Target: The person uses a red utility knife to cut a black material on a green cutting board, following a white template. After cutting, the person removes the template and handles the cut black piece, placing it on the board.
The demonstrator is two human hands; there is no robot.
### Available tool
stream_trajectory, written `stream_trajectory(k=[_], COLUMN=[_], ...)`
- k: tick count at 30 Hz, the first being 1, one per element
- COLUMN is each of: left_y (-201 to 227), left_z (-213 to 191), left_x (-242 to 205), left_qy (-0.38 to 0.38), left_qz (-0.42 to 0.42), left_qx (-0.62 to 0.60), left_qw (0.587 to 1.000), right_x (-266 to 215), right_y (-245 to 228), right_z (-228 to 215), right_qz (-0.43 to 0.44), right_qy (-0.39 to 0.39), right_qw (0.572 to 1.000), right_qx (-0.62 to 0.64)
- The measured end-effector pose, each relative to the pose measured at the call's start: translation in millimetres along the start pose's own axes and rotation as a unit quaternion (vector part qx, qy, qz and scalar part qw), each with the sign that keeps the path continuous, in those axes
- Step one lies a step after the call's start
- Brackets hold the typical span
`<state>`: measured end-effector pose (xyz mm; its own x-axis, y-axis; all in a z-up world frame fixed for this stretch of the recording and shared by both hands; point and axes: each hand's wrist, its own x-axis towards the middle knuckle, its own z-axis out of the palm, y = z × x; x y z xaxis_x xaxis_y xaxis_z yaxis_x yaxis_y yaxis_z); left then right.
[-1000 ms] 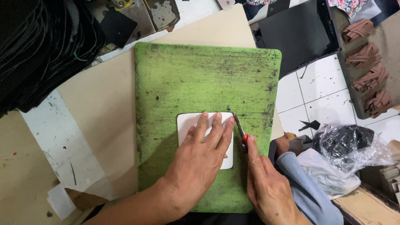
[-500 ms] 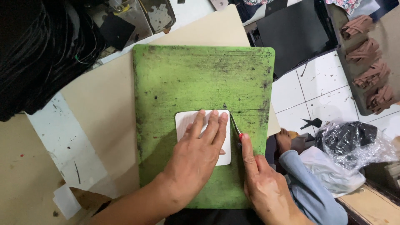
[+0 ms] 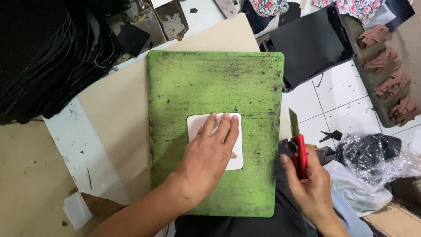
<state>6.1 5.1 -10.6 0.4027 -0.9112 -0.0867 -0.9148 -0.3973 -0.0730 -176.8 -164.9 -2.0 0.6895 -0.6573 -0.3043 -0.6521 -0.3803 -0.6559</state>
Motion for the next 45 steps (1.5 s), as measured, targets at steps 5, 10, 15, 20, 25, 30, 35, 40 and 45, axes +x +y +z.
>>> stream_trajectory(k=[5, 10, 15, 20, 25, 30, 35, 40, 45], left_y=[-4, -9, -26, -86, -141, -149, -146, -136, -116], left_z=[-15, -26, -61, -59, -16, -13, -3, 3, 11], left_x=[7, 16, 38, 58, 65, 53, 27, -4, -39], left_qy=[0.007, -0.034, -0.219, -0.144, -0.016, 0.010, 0.019, 0.048, 0.072], left_qz=[0.004, -0.009, -0.043, -0.151, -0.134, -0.119, -0.133, -0.164, -0.224], left_qx=[0.024, -0.040, -0.214, -0.244, -0.245, -0.258, -0.237, -0.226, -0.197], left_qw=[1.000, 0.999, 0.951, 0.947, 0.960, 0.959, 0.962, 0.959, 0.952], right_x=[-23, -44, -58, -74, -76, -56, -1, 59, 114], right_y=[36, 57, 69, 90, 98, 112, 91, 80, 62], right_z=[24, 40, 41, 48, 52, 34, -8, -29, -35], right_qz=[0.026, 0.101, 0.062, 0.080, 0.044, 0.113, 0.110, 0.046, -0.032], right_qy=[0.003, -0.015, -0.071, -0.095, -0.074, 0.036, 0.109, 0.160, 0.165], right_qw=[0.989, 0.968, 0.958, 0.932, 0.938, 0.947, 0.947, 0.960, 0.957], right_qx=[0.145, 0.229, 0.272, 0.342, 0.335, 0.299, 0.283, 0.224, 0.237])
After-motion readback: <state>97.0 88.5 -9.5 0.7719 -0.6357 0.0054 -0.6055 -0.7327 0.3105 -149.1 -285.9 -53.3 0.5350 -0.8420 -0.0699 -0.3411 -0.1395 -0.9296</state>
